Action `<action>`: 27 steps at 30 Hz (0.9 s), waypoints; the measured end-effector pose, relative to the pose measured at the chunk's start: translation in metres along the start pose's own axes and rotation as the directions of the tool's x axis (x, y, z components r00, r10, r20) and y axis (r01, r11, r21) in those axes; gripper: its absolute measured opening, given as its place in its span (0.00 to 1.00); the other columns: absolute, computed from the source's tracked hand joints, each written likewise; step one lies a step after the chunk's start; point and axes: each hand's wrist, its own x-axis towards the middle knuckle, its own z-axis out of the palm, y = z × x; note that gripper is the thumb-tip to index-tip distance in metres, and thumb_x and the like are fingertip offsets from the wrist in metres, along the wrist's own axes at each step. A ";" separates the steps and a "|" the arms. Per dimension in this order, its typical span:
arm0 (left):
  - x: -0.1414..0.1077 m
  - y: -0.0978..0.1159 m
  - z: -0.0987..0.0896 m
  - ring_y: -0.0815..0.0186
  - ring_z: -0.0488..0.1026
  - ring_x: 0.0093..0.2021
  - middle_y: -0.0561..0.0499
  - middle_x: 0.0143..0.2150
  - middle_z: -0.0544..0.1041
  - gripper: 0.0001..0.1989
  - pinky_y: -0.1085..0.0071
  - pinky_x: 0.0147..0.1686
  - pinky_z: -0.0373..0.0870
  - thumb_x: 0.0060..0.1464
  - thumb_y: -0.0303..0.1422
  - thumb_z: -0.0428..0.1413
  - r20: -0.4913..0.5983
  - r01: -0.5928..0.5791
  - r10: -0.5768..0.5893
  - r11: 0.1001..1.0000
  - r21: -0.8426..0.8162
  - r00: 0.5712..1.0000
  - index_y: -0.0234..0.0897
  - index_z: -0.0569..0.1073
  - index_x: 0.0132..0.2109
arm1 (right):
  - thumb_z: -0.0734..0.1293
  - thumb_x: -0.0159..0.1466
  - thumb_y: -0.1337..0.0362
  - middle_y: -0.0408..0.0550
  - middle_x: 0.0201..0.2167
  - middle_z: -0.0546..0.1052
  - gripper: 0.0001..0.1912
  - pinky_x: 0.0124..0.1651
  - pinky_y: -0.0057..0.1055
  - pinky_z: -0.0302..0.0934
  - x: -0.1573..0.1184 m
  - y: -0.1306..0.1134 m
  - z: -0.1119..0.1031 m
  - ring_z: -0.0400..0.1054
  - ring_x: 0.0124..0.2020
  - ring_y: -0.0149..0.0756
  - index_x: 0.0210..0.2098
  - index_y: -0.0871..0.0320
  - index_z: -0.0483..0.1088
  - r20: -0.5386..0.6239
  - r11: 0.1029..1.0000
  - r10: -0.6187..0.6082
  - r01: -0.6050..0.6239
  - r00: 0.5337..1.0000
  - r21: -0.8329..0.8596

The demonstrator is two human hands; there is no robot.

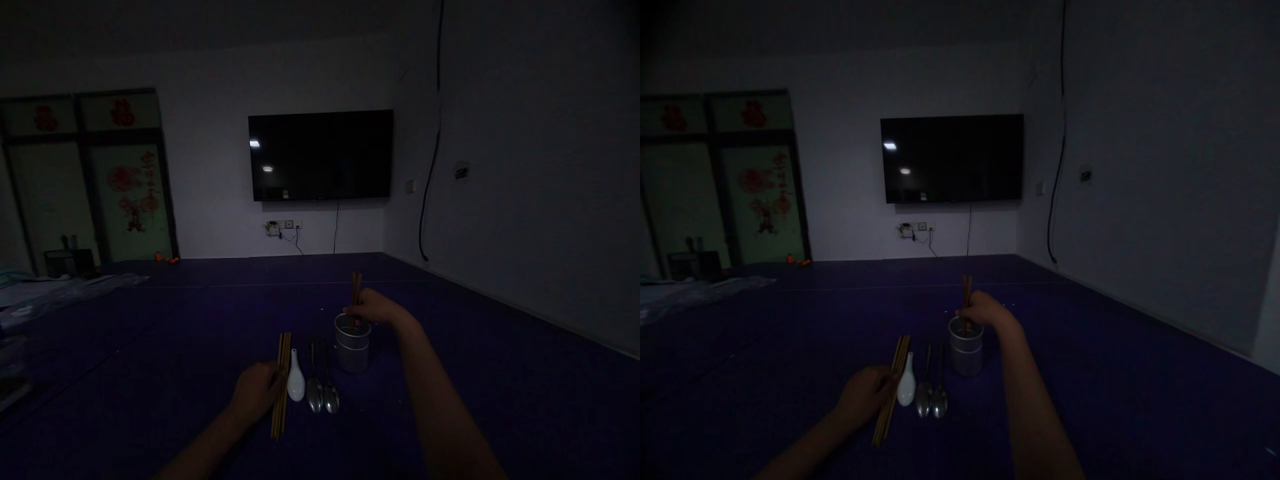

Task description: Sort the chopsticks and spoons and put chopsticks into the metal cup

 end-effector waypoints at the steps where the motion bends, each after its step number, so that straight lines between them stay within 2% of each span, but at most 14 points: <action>1: 0.000 0.000 0.000 0.63 0.75 0.38 0.48 0.37 0.79 0.18 0.74 0.32 0.62 0.61 0.39 0.42 0.006 0.002 -0.002 1.000 -0.001 1.000 0.39 0.75 0.37 | 0.68 0.55 0.65 0.46 0.15 0.74 0.14 0.22 0.24 0.54 0.000 0.000 0.000 0.65 0.18 0.30 0.14 0.60 0.72 0.000 1.000 -0.004 0.004 1.000 0.003; 16: -0.002 0.002 -0.003 0.65 0.74 0.35 0.48 0.35 0.78 0.19 0.74 0.30 0.59 0.62 0.40 0.41 0.017 0.000 0.000 1.000 0.023 1.000 0.38 0.74 0.36 | 0.70 0.53 0.61 0.47 0.17 0.75 0.13 0.22 0.24 0.57 0.002 0.005 0.000 0.68 0.20 0.31 0.16 0.61 0.71 -0.023 1.000 0.012 -0.012 1.000 0.004; 23: -0.001 0.001 -0.003 0.65 0.74 0.35 0.48 0.35 0.78 0.20 0.74 0.29 0.59 0.62 0.41 0.40 0.027 0.004 -0.005 1.000 0.029 1.000 0.38 0.74 0.36 | 0.69 0.55 0.60 0.47 0.20 0.76 0.14 0.27 0.25 0.58 0.008 0.014 -0.004 0.70 0.25 0.34 0.16 0.59 0.71 -0.106 0.999 0.015 -0.020 0.994 -0.043; 27: 0.000 -0.001 0.000 0.64 0.74 0.36 0.48 0.36 0.78 0.19 0.73 0.31 0.60 0.62 0.40 0.40 0.015 -0.005 0.004 0.999 0.052 1.000 0.38 0.74 0.36 | 0.68 0.55 0.57 0.47 0.19 0.75 0.16 0.28 0.27 0.57 0.009 0.018 -0.006 0.69 0.24 0.34 0.15 0.58 0.70 -0.161 0.997 0.019 -0.030 0.987 -0.065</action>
